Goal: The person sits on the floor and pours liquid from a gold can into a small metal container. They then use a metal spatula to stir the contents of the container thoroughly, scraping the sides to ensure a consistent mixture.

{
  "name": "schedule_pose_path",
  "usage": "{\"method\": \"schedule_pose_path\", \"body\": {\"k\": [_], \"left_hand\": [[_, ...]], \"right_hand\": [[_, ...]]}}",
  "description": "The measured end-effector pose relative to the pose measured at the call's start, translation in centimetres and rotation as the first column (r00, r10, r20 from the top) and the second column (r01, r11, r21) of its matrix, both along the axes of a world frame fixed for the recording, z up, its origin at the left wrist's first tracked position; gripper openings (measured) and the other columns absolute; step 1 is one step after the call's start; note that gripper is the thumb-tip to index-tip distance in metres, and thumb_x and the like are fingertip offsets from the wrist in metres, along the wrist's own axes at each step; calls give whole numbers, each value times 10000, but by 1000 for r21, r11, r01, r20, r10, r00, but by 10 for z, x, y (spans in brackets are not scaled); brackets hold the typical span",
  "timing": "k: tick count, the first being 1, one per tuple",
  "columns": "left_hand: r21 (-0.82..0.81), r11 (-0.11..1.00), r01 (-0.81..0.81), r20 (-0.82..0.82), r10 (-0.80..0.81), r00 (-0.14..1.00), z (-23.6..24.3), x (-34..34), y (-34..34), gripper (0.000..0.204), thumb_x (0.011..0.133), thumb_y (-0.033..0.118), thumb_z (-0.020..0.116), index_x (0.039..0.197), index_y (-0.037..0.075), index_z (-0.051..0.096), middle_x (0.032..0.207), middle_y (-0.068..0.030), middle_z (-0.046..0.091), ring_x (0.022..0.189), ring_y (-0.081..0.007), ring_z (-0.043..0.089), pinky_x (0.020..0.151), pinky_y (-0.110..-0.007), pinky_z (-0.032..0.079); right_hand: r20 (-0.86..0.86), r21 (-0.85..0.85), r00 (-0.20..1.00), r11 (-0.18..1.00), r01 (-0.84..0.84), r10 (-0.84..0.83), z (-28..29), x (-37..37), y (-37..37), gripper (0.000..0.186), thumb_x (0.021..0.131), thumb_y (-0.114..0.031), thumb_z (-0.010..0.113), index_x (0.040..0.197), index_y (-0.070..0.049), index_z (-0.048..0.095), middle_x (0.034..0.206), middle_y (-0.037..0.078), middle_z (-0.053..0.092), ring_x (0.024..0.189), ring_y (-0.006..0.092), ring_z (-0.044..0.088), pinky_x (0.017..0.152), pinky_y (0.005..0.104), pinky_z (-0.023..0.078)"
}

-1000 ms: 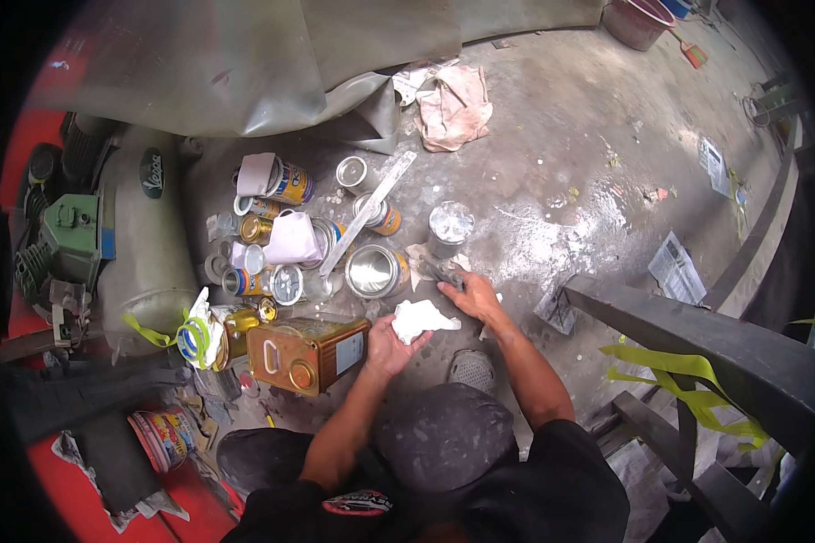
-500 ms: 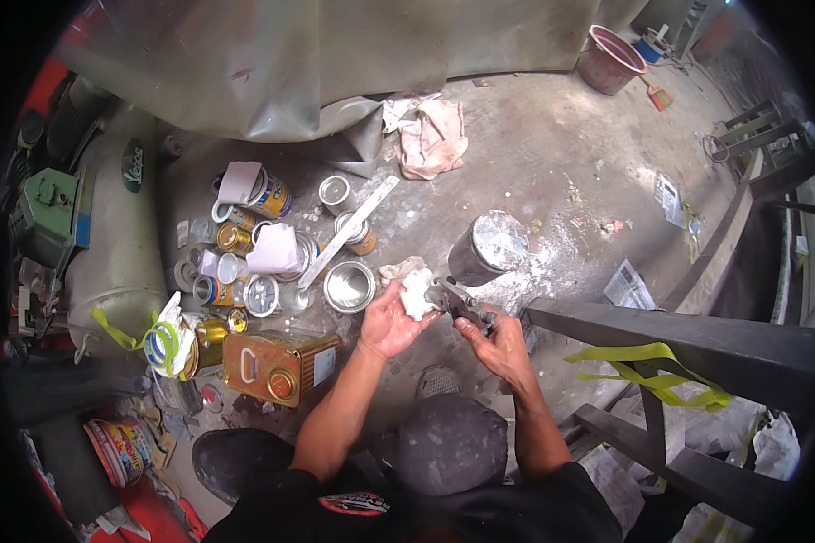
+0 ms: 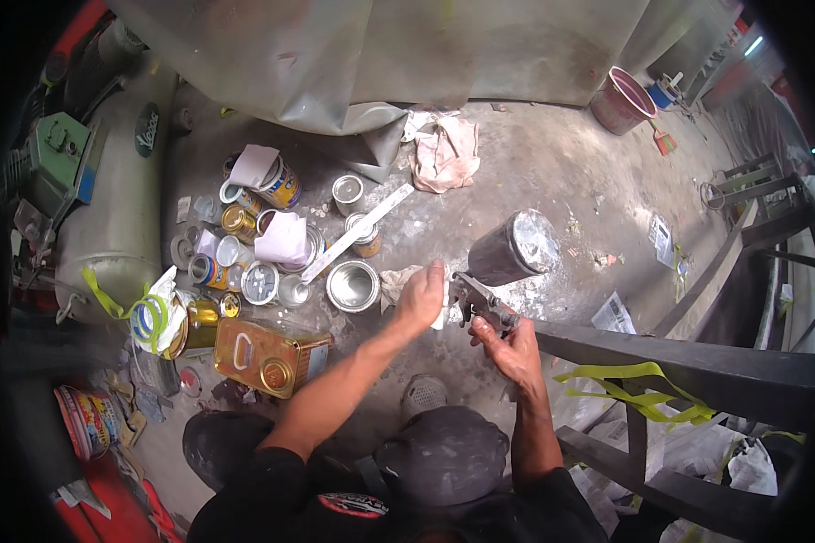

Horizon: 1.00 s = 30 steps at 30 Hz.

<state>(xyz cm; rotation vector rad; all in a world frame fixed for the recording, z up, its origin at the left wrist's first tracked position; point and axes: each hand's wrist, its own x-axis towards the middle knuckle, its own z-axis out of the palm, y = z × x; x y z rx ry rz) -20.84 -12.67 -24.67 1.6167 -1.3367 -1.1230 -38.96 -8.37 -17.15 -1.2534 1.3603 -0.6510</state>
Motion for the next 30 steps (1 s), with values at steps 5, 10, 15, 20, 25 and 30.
{"method": "schedule_pose_path", "body": {"k": [5, 10, 15, 20, 25, 30], "left_hand": [[400, 765, 505, -839, 84, 537, -31, 30, -7, 335, 997, 314, 473, 1033, 30, 646, 829, -51, 674, 738, -163, 659, 634, -342, 550], [370, 821, 436, -916, 402, 21, -59, 14, 23, 378, 985, 305, 452, 1229, 39, 567, 1071, -84, 677, 919, -244, 676, 826, -404, 566], [237, 934, 269, -943, 288, -170, -21, 25, 16, 414, 997, 285, 421, 1304, 27, 521, 1229, -125, 618, 1147, -260, 592, 1000, -419, 473], [-61, 949, 310, -988, -101, 115, -5, 26, 23, 412, 1030, 194, 450, 1402, 18, 423, 1270, -106, 585, 1168, -218, 572, 1014, -383, 452], [-180, 979, 98, -300, -150, 942, -8, 13, 31, 392, 1034, 219, 475, 1299, -68, 455, 1003, -192, 648, 896, -271, 656, 751, -418, 497], [11, 997, -82, -277, 82, 957, -53, 8, 26, 377, 1029, 302, 480, 1095, -54, 586, 814, -156, 659, 816, -242, 671, 689, -431, 511]], "right_hand": [[23, -90, 998, 995, -52, 54, -14, -3, 15, 289, 917, -256, 712, 947, 30, 681, 754, 46, 682, 647, 98, 599, 553, 247, 448], [128, -120, 989, 989, 90, -74, -5, 1, 17, 302, 896, -284, 731, 885, 15, 694, 702, 60, 677, 594, 99, 586, 525, 243, 434], [139, -123, 974, 972, 198, -180, 1, -5, 15, 315, 891, -304, 733, 854, 7, 696, 692, 57, 670, 576, 99, 576, 517, 244, 422], [108, -62, 980, 982, 176, -169, -10, 3, 7, 315, 896, -304, 728, 858, 7, 702, 679, 59, 669, 565, 100, 579, 494, 247, 411], [130, -66, 974, 978, 196, -186, -15, 2, 4, 291, 901, -272, 727, 869, 15, 695, 674, 56, 667, 562, 99, 579, 493, 245, 415], [68, -56, 997, 997, 44, -40, -18, 6, 5, 289, 900, -266, 730, 876, 18, 683, 688, 62, 667, 584, 111, 593, 521, 246, 435]]}}
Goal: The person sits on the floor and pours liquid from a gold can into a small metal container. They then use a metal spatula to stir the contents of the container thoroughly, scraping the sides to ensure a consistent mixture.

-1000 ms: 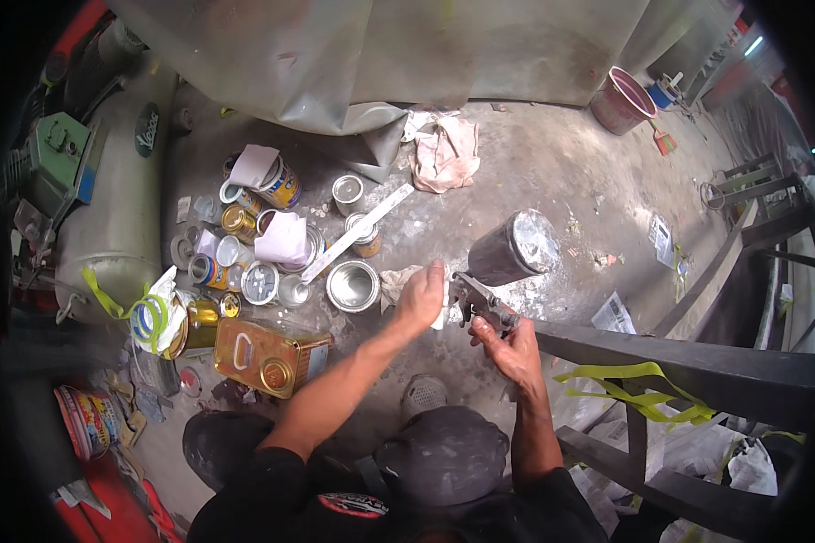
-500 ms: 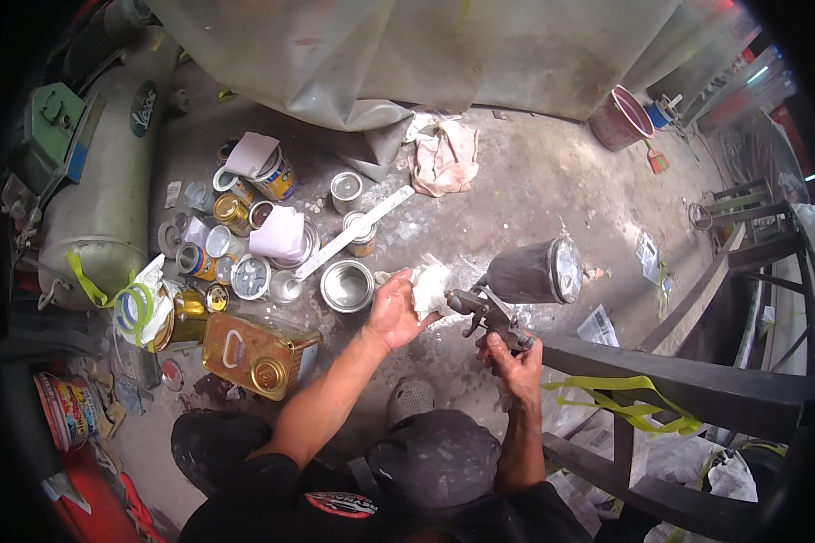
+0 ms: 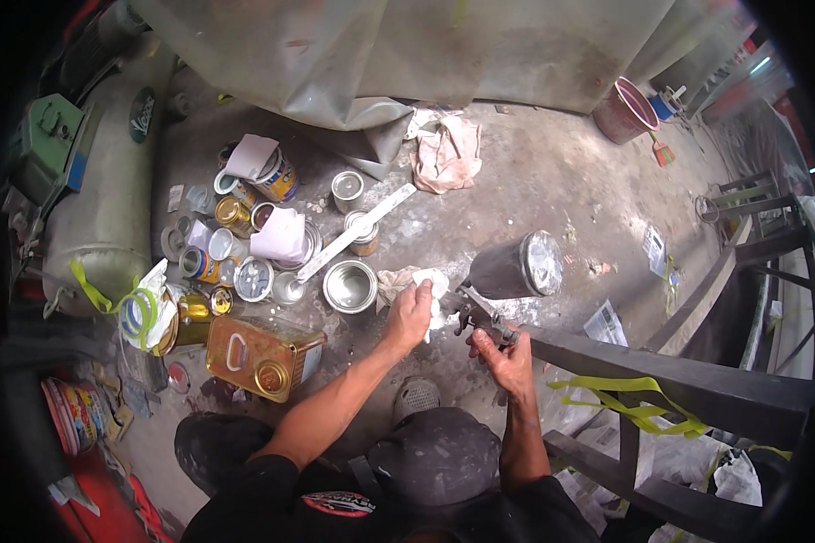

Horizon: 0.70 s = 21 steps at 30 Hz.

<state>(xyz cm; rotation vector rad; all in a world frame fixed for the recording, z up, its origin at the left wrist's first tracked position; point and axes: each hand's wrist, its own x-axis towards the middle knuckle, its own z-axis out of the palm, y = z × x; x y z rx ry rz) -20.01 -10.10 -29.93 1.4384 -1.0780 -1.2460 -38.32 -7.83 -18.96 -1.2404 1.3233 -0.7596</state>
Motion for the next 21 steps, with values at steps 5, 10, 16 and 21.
{"method": "schedule_pose_path", "body": {"k": [5, 10, 16, 21], "left_hand": [[197, 763, 615, -944, -21, 328, 3, 29, -8, 337, 1020, 331, 516, 1050, 23, 650, 862, -69, 688, 817, -182, 678, 696, -363, 563], [118, 950, 289, -915, -9, 403, 26, 35, -9, 323, 1035, 269, 502, 1223, 17, 580, 1012, -79, 682, 871, -159, 685, 709, -297, 580], [-103, 921, 376, -658, -347, 668, 68, 41, -7, 368, 978, 267, 633, 1209, -18, 611, 990, -47, 691, 878, -87, 644, 722, -245, 533], [-184, 936, 301, -180, -333, 925, 83, 31, 0, 295, 934, 179, 674, 1120, -50, 661, 887, -54, 687, 815, -77, 588, 719, -260, 483]], "right_hand": [[168, -10, 984, 997, 70, -68, -7, -4, 13, 290, 887, -266, 738, 893, 17, 677, 728, 72, 672, 594, 127, 594, 540, 273, 457], [318, 20, 935, 987, 162, -160, -4, -4, 16, 262, 889, -236, 719, 921, 20, 673, 739, 94, 674, 596, 158, 609, 534, 296, 469], [279, -55, 956, 992, 110, -91, 7, -18, 10, 283, 889, -268, 708, 883, 11, 659, 715, 92, 663, 578, 155, 599, 520, 291, 460], [204, -74, 978, 995, 66, -50, 7, -29, 8, 310, 891, -298, 709, 851, 6, 660, 713, 79, 663, 581, 137, 595, 526, 277, 451]]}}
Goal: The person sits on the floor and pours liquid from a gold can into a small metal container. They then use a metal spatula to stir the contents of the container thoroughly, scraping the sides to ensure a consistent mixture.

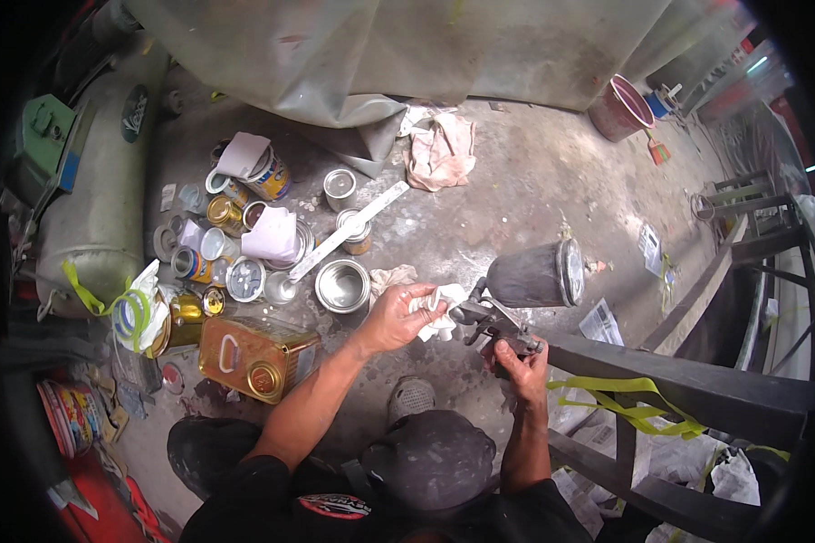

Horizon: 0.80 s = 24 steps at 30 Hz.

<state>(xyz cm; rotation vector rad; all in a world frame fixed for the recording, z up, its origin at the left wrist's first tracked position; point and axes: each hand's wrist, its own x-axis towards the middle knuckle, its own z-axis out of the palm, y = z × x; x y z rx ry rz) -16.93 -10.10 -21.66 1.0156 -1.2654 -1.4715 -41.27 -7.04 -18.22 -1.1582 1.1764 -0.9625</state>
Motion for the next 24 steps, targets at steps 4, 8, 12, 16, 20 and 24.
{"method": "schedule_pose_path", "body": {"k": [4, 8, 12, 16, 20, 24], "left_hand": [[4, 999, -43, 176, 42, 983, 11, -5, 5, 309, 934, 195, 653, 1079, -77, 639, 811, -117, 667, 756, -114, 602, 687, -290, 491], [-82, 984, -158, 268, 174, 947, -17, -14, 4, 272, 931, 199, 641, 977, -68, 632, 755, -148, 656, 676, -168, 632, 623, -328, 502], [521, 822, 228, -359, -32, 933, -34, -11, -2, 281, 953, 256, 639, 1022, -15, 660, 803, -75, 677, 659, -135, 639, 567, -280, 511], [717, 603, 351, -408, -47, 912, -32, -7, 3, 265, 958, 197, 626, 1151, 14, 629, 967, -58, 669, 695, -142, 652, 673, -263, 582], [562, 695, 448, -620, -4, 784, -68, -11, 11, 238, 974, 198, 593, 1135, 28, 638, 1029, -70, 670, 847, -146, 679, 729, -321, 604], [634, 729, 258, -699, 399, 593, -61, -25, 7, 273, 1024, 200, 507, 1219, 12, 546, 1038, -89, 669, 903, -207, 679, 741, -387, 590]], "right_hand": [[-60, 36, 997, 999, -39, 41, 5, -4, -2, 267, 888, -246, 727, 866, 14, 669, 715, 66, 664, 593, 118, 596, 537, 264, 454], [-125, 37, 985, 993, -112, 116, 6, -3, -4, 223, 880, -190, 744, 898, 22, 676, 718, 53, 661, 613, 101, 592, 551, 252, 460], [-197, 76, 963, 982, -175, 187, -6, -16, -1, 230, 887, -189, 740, 926, 31, 682, 716, 33, 651, 631, 84, 580, 560, 243, 458], [-97, 51, 964, 968, -245, 249, 0, -7, 3, 256, 883, -206, 752, 935, 35, 684, 713, 16, 642, 638, 70, 572, 560, 233, 450], [-149, 47, 956, 968, -248, 253, -7, -1, 4, 266, 879, -219, 760, 919, 33, 683, 716, 14, 640, 640, 67, 564, 559, 230, 447], [-146, 109, 974, 981, -161, 176, -17, 8, 2, 240, 883, -192, 746, 926, 38, 690, 701, 7, 627, 639, 60, 542, 561, 231, 441]]}}
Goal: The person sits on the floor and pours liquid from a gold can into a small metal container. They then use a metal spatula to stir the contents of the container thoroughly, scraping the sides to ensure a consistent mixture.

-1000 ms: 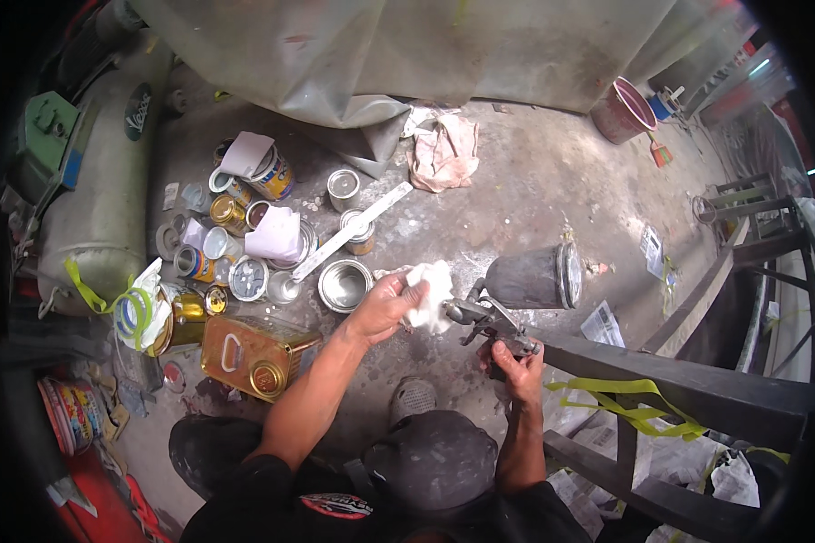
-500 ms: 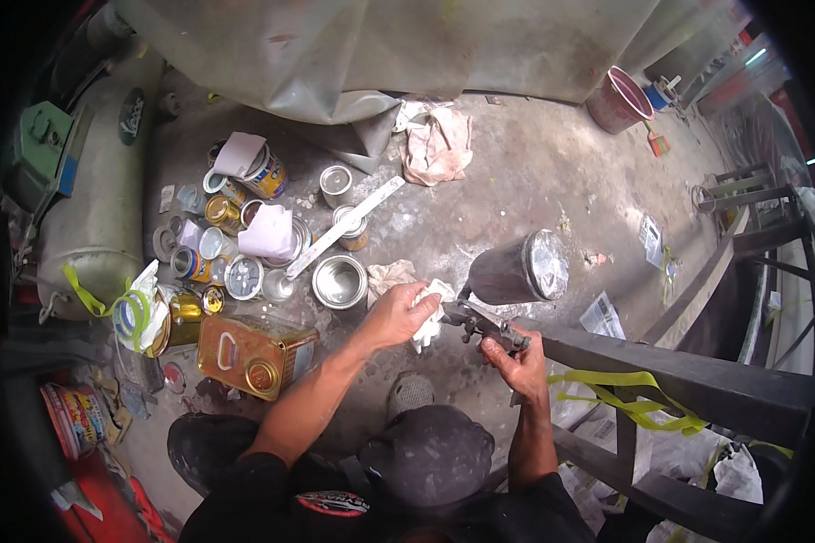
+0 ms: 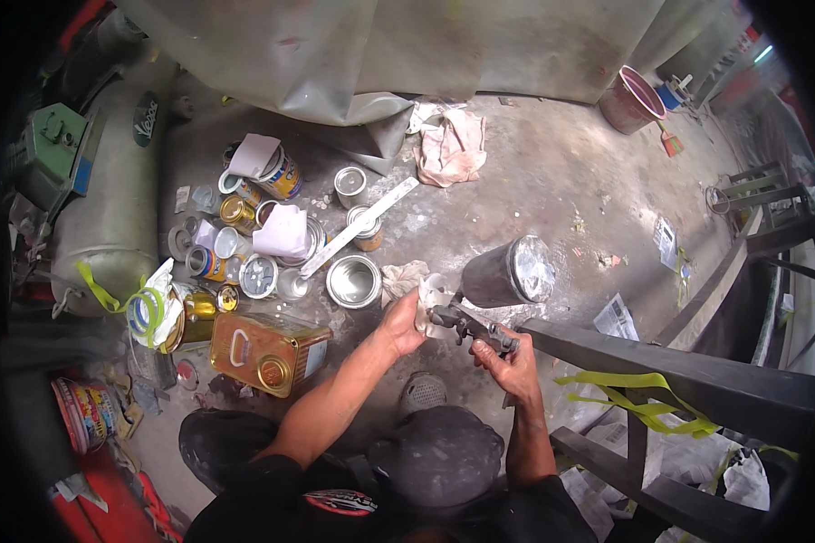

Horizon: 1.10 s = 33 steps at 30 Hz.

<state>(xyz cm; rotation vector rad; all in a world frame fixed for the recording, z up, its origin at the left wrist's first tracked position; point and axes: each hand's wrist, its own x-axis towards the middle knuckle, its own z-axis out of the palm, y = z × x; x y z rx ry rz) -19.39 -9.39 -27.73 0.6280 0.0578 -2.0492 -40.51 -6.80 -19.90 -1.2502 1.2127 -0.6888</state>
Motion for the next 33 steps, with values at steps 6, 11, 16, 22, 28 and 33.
{"method": "schedule_pose_path", "body": {"k": [6, 11, 16, 22, 28, 33], "left_hand": [[-257, 966, 43, 950, 244, 196, -23, 21, 4, 354, 1042, 303, 458, 1117, -2, 621, 937, -148, 688, 844, -238, 671, 732, -356, 510], [-252, 966, -54, 966, 255, 50, 52, 79, -6, 425, 1040, 352, 452, 1073, -30, 636, 820, -131, 689, 761, -241, 662, 698, -383, 494], [-300, 821, -486, 582, 561, 588, 68, 101, -12, 454, 1050, 360, 378, 1189, -14, 595, 1059, -122, 681, 955, -229, 657, 852, -370, 513], [-185, 881, -435, 265, 471, 841, 54, 118, -13, 440, 1032, 257, 353, 1330, -45, 467, 1285, -171, 598, 1208, -295, 575, 1059, -446, 436], [-279, 914, -294, 380, 386, 841, 27, 105, -18, 463, 1052, 292, 371, 1373, -38, 425, 1351, -165, 554, 1255, -273, 542, 1085, -431, 417], [-358, 925, -130, 95, 174, 980, 85, 45, -12, 897, 947, 706, 328, 1474, -20, 309, 1495, -176, 393, 1405, -258, 372, 1147, -392, 323]], "right_hand": [[-232, -128, 964, 986, 103, -131, -56, 32, -15, 260, 872, -209, 715, 947, 40, 697, 659, 41, 652, 578, 71, 544, 517, 254, 427], [-257, -72, 959, 992, 106, -121, -128, 60, -39, 239, 902, -213, 694, 866, 21, 666, 672, 35, 642, 593, 92, 560, 551, 281, 452], [-286, -87, 957, 996, 30, -53, -186, 101, -46, 346, 855, -309, 732, 984, 9, 691, 712, 94, 662, 631, 142, 595, 601, 335, 481], [-356, -81, 932, 996, 34, -61, -165, 93, -29, 564, 806, -375, 752, 1240, -34, 638, 1088, 242, 675, 997, 338, 654, 889, 402, 504], [-274, -653, 948, 756, -58, -164, -47, 90, -29, 611, 820, -404, 760, 1334, -120, 592, 1413, 230, 489, 1324, 407, 427, 1055, 473, 407], [25, -544, 996, 834, 90, -91, -19, 152, -79, 465, 930, -325, 640, 1288, -37, 570, 1247, 229, 587, 1136, 386, 574, 966, 449, 469]]}}
